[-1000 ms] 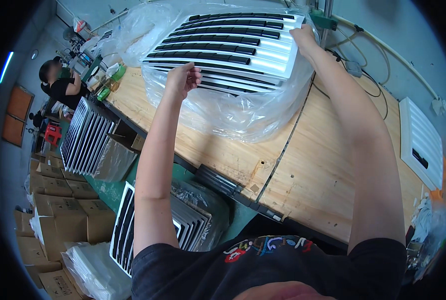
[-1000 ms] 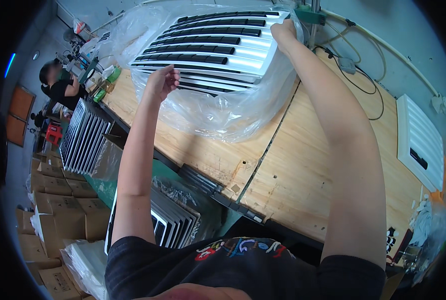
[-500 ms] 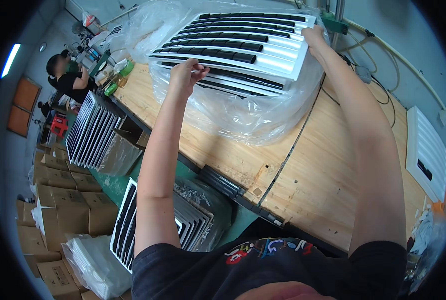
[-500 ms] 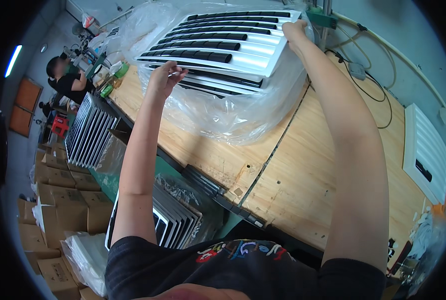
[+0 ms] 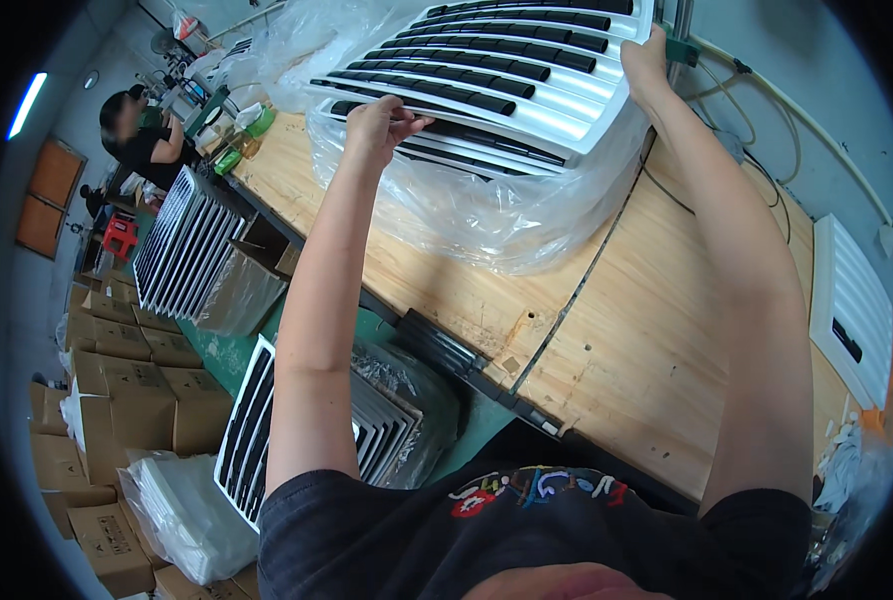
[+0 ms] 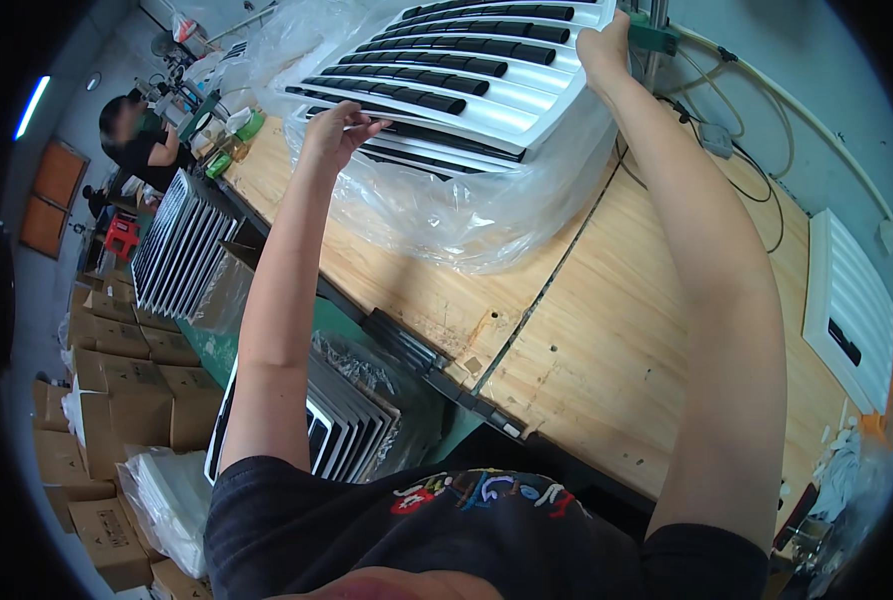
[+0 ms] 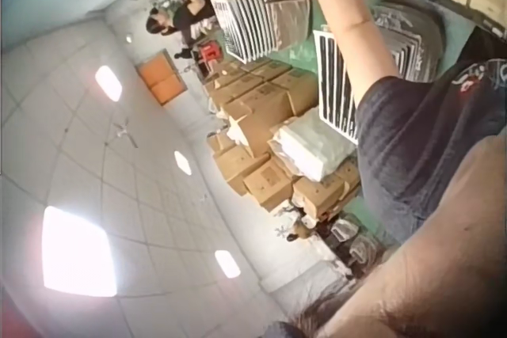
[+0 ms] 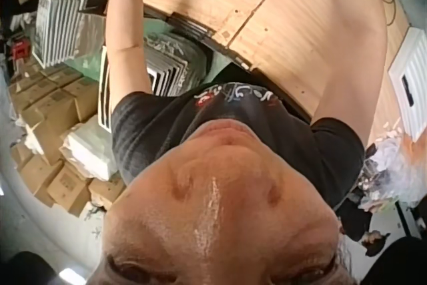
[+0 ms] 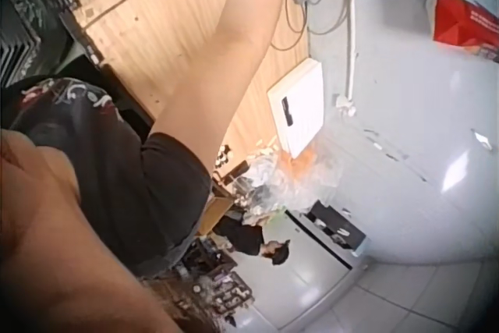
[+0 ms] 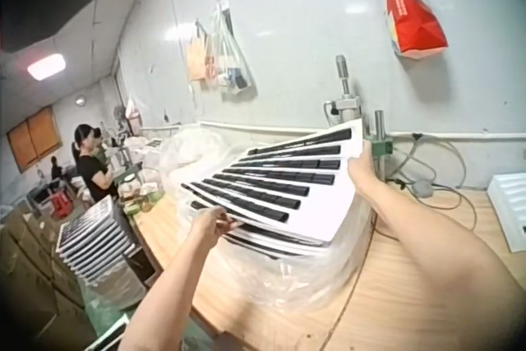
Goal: Assembling small black components with white inserts and placing them into a structured assembly tray.
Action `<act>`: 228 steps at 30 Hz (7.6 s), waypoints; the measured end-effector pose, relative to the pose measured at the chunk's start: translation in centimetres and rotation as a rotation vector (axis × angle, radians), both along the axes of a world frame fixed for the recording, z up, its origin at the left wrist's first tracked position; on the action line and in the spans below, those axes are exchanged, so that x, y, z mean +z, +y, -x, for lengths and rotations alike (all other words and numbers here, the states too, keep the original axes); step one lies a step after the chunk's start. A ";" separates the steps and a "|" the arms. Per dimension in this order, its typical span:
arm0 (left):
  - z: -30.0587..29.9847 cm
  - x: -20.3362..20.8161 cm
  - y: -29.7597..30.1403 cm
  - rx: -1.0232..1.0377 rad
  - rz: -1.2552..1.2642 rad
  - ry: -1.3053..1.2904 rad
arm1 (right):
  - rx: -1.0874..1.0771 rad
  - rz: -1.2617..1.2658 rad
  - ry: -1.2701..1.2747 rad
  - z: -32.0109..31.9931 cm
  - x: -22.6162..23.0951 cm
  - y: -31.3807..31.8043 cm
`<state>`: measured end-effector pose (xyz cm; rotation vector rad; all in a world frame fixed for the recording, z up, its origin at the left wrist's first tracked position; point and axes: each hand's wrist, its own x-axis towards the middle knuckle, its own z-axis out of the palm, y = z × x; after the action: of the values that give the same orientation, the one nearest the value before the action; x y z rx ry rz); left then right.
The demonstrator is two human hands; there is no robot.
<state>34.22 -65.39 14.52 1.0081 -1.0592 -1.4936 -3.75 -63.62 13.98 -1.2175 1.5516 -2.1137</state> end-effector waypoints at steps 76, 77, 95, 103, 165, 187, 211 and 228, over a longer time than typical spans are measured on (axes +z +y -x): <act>18.2 -10.0 48.2 -0.965 0.650 -0.509 | -0.464 -0.623 0.217 15.9 -21.5 61.3; 20.7 -10.0 48.0 -0.973 0.800 -0.461 | -0.616 -0.694 0.366 17.4 -22.0 62.6; 37.9 -14.9 47.3 -1.120 1.731 -0.695 | -0.699 -0.914 0.564 7.0 -16.8 81.0; 31.1 -12.2 51.1 -1.181 0.641 -0.057 | -0.532 -0.396 -0.085 0.3 -9.2 73.7; 37.5 -13.2 51.5 -1.036 1.015 -0.305 | -0.656 -0.514 -0.142 9.6 -13.5 78.6; 35.2 -13.0 52.1 -1.150 0.709 -0.208 | -0.960 -1.384 0.647 49.5 -10.6 68.8; 34.7 -13.7 55.3 -1.258 0.134 -0.005 | -0.554 -0.774 0.384 5.9 -8.1 73.3; 33.0 -14.9 55.7 -1.296 0.947 -0.278 | -1.007 -0.921 0.363 13.2 -10.4 79.3</act>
<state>1.18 -9.72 -0.37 -0.3017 -2.5468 -1.4044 -16.99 15.68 3.60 -0.4869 3.2321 -1.0986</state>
